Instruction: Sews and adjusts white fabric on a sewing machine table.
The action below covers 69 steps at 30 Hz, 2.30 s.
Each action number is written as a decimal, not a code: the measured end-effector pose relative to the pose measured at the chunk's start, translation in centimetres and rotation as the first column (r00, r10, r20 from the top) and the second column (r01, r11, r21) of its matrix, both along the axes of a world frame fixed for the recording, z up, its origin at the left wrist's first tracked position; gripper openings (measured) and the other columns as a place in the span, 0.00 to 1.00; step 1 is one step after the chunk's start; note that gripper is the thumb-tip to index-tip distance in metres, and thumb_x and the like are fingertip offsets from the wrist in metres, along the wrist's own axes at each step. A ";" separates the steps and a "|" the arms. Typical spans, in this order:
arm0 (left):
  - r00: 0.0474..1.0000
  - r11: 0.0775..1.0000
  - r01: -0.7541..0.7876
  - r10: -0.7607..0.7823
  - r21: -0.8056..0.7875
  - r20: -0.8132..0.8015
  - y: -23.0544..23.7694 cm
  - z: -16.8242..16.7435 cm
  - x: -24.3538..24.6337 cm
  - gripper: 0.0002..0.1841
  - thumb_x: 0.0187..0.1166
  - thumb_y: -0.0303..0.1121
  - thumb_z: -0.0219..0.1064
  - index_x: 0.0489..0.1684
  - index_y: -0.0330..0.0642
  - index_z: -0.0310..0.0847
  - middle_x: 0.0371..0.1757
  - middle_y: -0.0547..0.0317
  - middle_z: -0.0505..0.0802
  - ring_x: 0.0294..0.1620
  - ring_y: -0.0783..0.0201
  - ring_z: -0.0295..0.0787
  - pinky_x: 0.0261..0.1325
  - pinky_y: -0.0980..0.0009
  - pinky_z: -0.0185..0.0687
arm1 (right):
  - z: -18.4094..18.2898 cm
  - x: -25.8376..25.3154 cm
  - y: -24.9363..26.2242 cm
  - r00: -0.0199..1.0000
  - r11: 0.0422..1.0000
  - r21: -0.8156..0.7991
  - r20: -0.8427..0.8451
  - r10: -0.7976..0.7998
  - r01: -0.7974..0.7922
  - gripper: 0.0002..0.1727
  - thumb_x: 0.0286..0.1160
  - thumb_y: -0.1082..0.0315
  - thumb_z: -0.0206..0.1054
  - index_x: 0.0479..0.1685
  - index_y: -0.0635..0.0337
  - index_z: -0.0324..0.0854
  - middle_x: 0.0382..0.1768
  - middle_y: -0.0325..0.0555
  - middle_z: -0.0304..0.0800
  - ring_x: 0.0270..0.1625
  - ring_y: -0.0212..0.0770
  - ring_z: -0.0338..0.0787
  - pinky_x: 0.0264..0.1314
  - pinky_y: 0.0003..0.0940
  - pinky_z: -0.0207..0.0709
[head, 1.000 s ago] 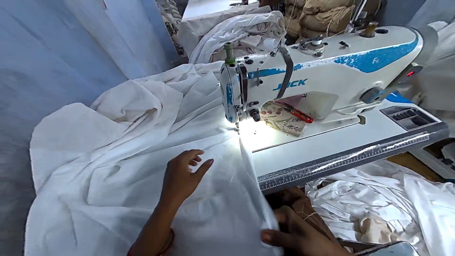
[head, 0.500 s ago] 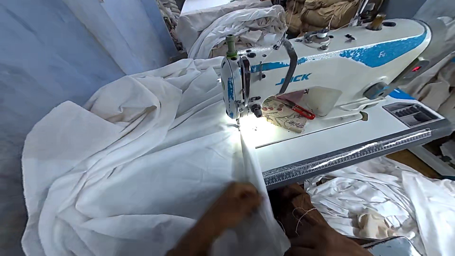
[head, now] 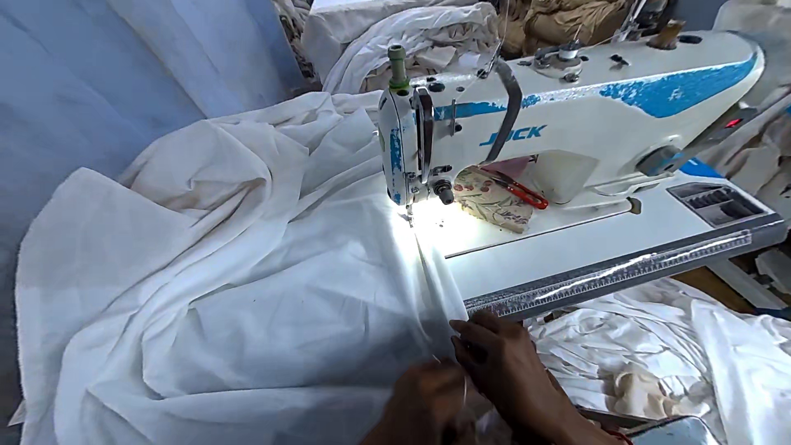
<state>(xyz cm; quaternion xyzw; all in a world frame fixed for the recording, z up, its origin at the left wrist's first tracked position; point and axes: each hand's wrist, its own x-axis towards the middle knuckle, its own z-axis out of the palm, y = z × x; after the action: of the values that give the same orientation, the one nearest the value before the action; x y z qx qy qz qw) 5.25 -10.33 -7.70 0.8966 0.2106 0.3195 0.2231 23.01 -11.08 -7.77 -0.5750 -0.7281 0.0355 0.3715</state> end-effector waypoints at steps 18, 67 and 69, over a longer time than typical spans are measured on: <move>0.834 0.906 -0.290 0.397 0.309 -0.382 5.0 -1.3 -1.1 0.36 0.81 0.60 0.46 0.78 0.46 0.80 0.83 0.52 0.81 0.86 0.43 0.71 0.77 0.25 0.56 | -2.0 0.2 2.5 0.996 0.995 0.070 -0.042 0.076 -0.073 0.14 0.75 0.71 0.64 0.52 0.61 0.93 0.30 0.45 0.86 0.29 0.34 0.83 0.34 0.19 0.78; 0.875 0.825 -0.312 0.443 0.471 -0.195 3.7 -4.3 -1.2 0.32 0.85 0.54 0.40 0.69 0.46 0.86 0.76 0.53 0.87 0.82 0.52 0.76 0.80 0.46 0.63 | -2.1 -0.2 1.7 0.980 0.992 0.081 -0.168 0.109 -0.096 0.12 0.66 0.70 0.69 0.44 0.61 0.94 0.26 0.43 0.88 0.24 0.28 0.82 0.30 0.16 0.77; 0.881 0.872 -0.251 0.386 0.421 -0.274 5.4 -2.9 -1.3 0.32 0.85 0.53 0.43 0.70 0.45 0.86 0.78 0.53 0.86 0.84 0.51 0.74 0.81 0.44 0.66 | -2.1 -0.2 2.4 0.984 0.993 0.089 -0.152 0.096 -0.083 0.12 0.69 0.69 0.68 0.45 0.60 0.94 0.26 0.42 0.86 0.23 0.27 0.80 0.28 0.15 0.75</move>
<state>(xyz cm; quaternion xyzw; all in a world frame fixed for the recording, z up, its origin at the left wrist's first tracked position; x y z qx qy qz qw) 3.92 -4.92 -10.60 0.9165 0.3291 0.2222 -0.0493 22.85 -8.71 -9.86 -0.5212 -0.7227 0.0669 0.4489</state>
